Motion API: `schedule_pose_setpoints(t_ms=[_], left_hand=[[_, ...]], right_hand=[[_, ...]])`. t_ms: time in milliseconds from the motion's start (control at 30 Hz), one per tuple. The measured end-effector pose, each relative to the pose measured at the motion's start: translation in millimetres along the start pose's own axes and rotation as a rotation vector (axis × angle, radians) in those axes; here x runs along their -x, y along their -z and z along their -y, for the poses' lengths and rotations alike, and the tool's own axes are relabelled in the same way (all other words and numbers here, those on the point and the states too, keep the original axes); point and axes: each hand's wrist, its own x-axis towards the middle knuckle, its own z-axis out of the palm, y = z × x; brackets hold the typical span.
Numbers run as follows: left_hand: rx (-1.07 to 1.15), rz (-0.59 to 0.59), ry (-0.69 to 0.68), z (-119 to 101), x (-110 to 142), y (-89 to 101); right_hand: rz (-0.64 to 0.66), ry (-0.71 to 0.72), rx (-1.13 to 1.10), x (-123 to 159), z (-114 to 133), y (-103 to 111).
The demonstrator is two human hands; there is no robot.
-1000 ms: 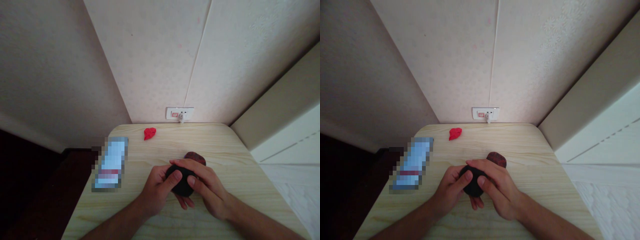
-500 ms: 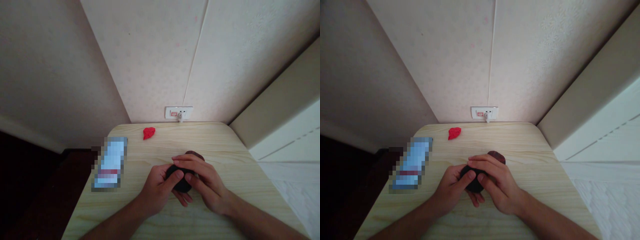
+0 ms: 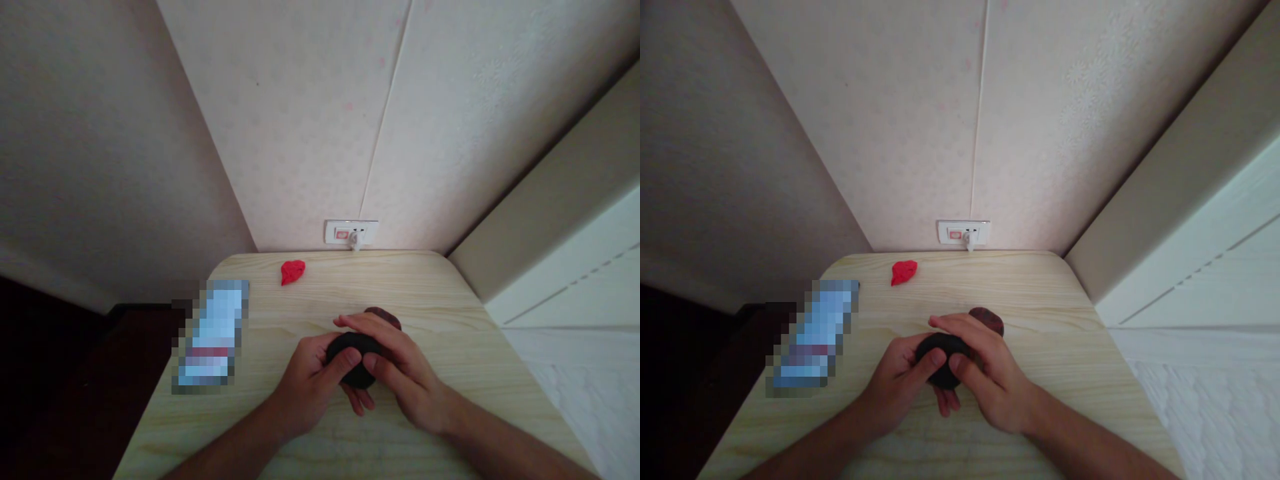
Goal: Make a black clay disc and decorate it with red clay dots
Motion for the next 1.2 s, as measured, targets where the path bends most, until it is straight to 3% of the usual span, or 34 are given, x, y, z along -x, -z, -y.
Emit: schedule_pose_setpoints(t_ms=[333,467,667,1000,1200], left_hand=[[-0.017,0.009,-0.057,-1,-3,-0.4],[-0.013,-0.037,-0.082,1,-5,0.6],[-0.073,0.000,-0.054,3,-6,0.8],[-0.108,0.090,0.033,5,-5,6.9],[-0.107,0.073,0.017,5,-4,5.3]], right_hand=[[0.033,0.000,0.005,-2,5,0],[-0.025,0.067,0.111,0,0,0],[0.099,0.128,0.215,1,3,3],[0.101,0.079,0.223,-2,3,-4],[0.019,0.024,0.148,-1,2,-9]])
